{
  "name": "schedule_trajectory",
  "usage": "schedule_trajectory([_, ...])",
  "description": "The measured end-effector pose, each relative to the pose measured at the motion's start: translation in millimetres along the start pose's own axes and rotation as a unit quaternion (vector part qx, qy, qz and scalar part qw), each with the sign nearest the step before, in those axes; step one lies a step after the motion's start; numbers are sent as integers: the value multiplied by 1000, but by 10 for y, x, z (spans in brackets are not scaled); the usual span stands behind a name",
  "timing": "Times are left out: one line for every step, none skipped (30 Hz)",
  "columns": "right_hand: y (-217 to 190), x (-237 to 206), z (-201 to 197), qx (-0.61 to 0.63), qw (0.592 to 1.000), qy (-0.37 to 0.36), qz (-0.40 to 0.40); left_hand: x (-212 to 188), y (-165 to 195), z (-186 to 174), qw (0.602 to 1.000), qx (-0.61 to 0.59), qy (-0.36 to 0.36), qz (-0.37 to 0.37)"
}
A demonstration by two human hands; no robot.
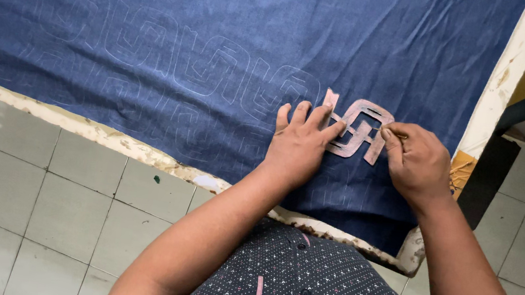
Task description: The person places a pink paper pattern template on blue fabric and traces around its edges with a marking pencil, following chalk outlines on the fabric. They reposition the template, trace additional outlines, and set finished templates aside on the table.
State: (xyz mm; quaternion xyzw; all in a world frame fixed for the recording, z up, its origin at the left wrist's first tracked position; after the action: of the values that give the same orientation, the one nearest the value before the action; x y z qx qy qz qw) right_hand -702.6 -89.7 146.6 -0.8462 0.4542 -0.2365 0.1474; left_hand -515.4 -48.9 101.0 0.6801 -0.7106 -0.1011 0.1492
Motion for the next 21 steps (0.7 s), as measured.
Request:
schedule_trajectory([-5, -21, -1, 2, 1000, 3, -1, -12, 6, 1, 1000, 1, -10, 0])
schedule_trajectory([-10, -37, -2, 4, 1000, 7, -2, -21, 7, -1, 1000, 2, -19, 0])
schedule_trajectory([-15, -45, -2, 6, 1000, 10, -4, -23, 4, -5, 1000, 3, -29, 0])
schedule_trajectory([-36, -50, 4, 12, 1000, 6, -18, -19, 6, -20, 1000, 0, -25, 0])
schedule_trajectory([-58, -66, 5, 18, 999, 1, -32, -20, 14, -32, 1000, -3, -22, 0])
schedule_trajectory([-81, -79, 3, 24, 999, -3, -46, -19, 22, -43, 1000, -6, -20, 0])
schedule_trajectory([-74, -92, 3, 27, 999, -12, -38, -19, 31, -44, 1000, -7, -22, 0])
schedule_trajectory([-68, -104, 2, 30, 999, -20, -30, -17, 38, -44, 1000, -9, -23, 0])
schedule_trajectory([-62, -117, 1, 33, 999, -29, -23, -19, 42, -45, 1000, -10, -24, 0])
schedule_trajectory([-52, -135, -17, 40, 999, -21, -9, -26, 45, -45, 1000, -16, -27, -1])
schedule_trajectory([-44, -161, -34, 47, 999, -13, 5, -31, 45, -44, 999, -21, -29, -1])
schedule_trajectory([-35, -181, -46, 54, 998, -5, 17, -34, 41, -44, 999, -25, -30, -1])
schedule_trajectory([-45, -186, -30, 47, 999, -10, 15, -34, 26, -58, 1000, -17, -21, -4])
schedule_trajectory([-57, -195, -9, 40, 999, -16, 14, -37, 11, -70, 1000, -10, -13, -6])
schedule_trajectory([-70, -210, 6, 33, 999, -22, 13, -46, 3, -79, 1000, -3, -5, -7])
schedule_trajectory([-102, -212, -3, 41, 999, -7, -7, -46, -3, -80, 1000, -10, -8, -5])
schedule_trajectory([-135, -215, -16, 49, 998, 9, -28, -44, -16, -84, 1000, -18, -10, -2])
schedule_trajectory([-180, -226, -24, 58, 997, 23, -48, -58, -36, -90, 1000, -24, -13, 0])
schedule_trajectory([-230, -245, -10, 53, 996, 16, -63, -68, -48, -89, 1000, -20, -16, 2])
schedule_trajectory([-287, -259, 6, 48, 996, 10, -78, -68, -61, -89, 1000, -16, -19, 3])
schedule_trajectory([-350, -268, 27, 42, 995, 3, -94, -73, -73, -87, 1000, -11, -21, 4])
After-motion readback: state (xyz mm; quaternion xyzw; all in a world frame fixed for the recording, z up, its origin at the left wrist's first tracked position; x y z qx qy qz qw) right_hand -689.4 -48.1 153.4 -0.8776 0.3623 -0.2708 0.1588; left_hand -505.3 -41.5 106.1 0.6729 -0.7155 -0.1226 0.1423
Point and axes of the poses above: each hand's wrist, its own x-axis towards the middle knuckle, its own z-axis out of the palm, y = z × x, the point moved 6 cm from there along x, towards the middle knuckle, and after that the axes turned 8 degrees about -z, right-handed, at the moved point
